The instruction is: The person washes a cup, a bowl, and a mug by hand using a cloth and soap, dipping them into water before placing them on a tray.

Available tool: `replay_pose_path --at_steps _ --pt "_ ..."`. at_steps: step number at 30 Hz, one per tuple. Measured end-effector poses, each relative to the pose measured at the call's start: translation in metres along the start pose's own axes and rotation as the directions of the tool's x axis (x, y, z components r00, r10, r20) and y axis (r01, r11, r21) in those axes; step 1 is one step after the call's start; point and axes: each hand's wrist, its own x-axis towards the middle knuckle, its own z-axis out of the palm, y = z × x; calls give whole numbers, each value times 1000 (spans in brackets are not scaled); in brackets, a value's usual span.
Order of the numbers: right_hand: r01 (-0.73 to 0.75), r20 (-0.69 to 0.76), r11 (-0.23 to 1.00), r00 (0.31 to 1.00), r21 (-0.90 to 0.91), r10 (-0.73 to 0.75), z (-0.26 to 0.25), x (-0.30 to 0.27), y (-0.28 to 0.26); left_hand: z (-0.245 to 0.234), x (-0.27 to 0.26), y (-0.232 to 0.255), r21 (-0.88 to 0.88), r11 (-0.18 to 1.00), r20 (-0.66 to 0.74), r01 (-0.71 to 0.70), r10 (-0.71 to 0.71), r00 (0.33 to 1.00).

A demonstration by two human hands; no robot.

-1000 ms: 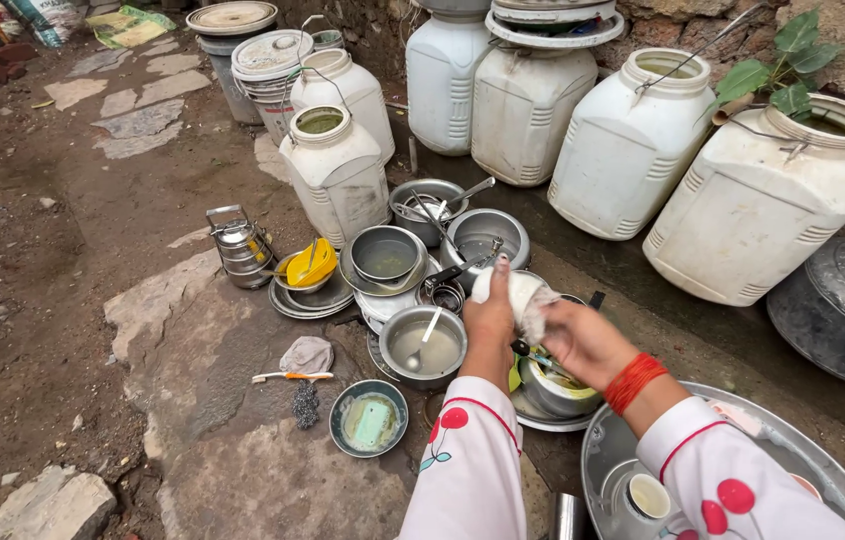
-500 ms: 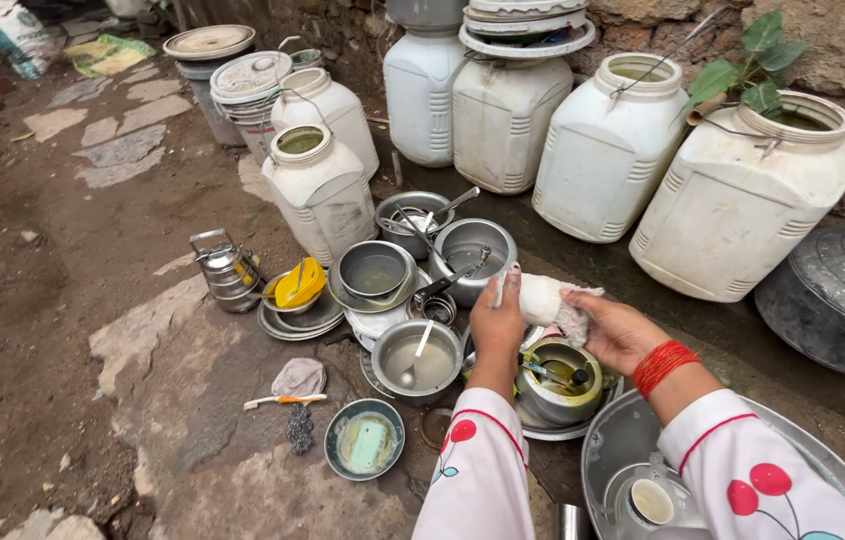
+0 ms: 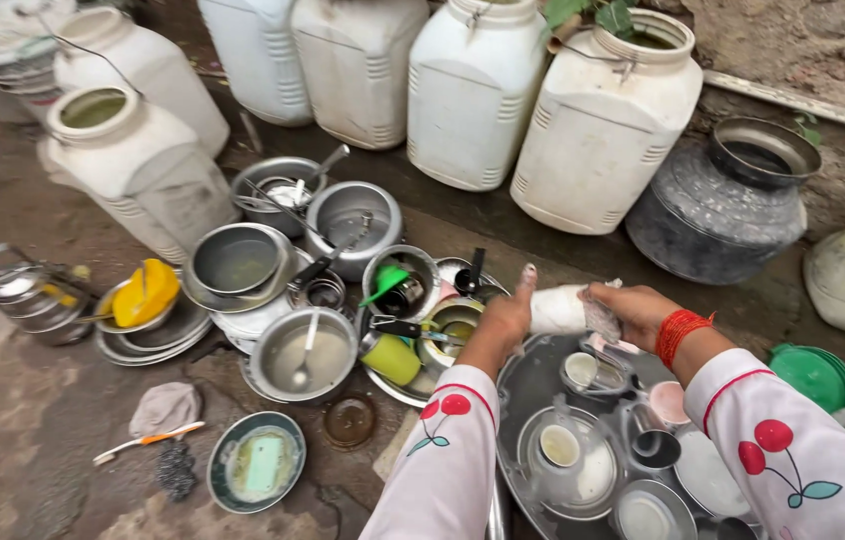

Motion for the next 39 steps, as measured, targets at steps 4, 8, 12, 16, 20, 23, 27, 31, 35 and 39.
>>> replay_pose_path --at_steps 4,8,12,16,20,23,27,31,35,39 --pt "-87 -70 987 995 -137 78 -25 6 18 29 28 -28 57 994 140 96 -103 985" --pt "-127 -138 954 986 -273 92 -40 23 32 40 44 -38 52 991 244 123 -132 961" --pt "-159 -186 891 979 -425 86 -32 32 36 43 39 -40 79 987 240 140 -156 958" --pt "-178 -196 810 977 -559 80 -36 39 27 62 42 -44 87 988 236 128 -145 961" --pt "-115 -175 807 984 -579 15 -29 42 12 62 51 -37 25 998 192 49 -53 980" --pt "-33 -102 923 995 -384 -7 10 20 -16 42 77 -33 -11 997 99 -76 76 992" --pt "65 -35 943 996 -326 -80 92 -29 -54 -17 103 -28 -34 947 -66 -319 316 946" --pt "191 93 916 981 -352 -169 159 -8 -63 -116 48 -9 -175 947 -193 -271 237 952" --pt "282 257 910 944 -305 -207 243 10 -70 -198 44 -41 -414 883 -310 -222 92 946" --pt "327 386 831 910 -451 -149 327 21 -69 -265 -18 -58 -424 878 -360 -224 63 931"
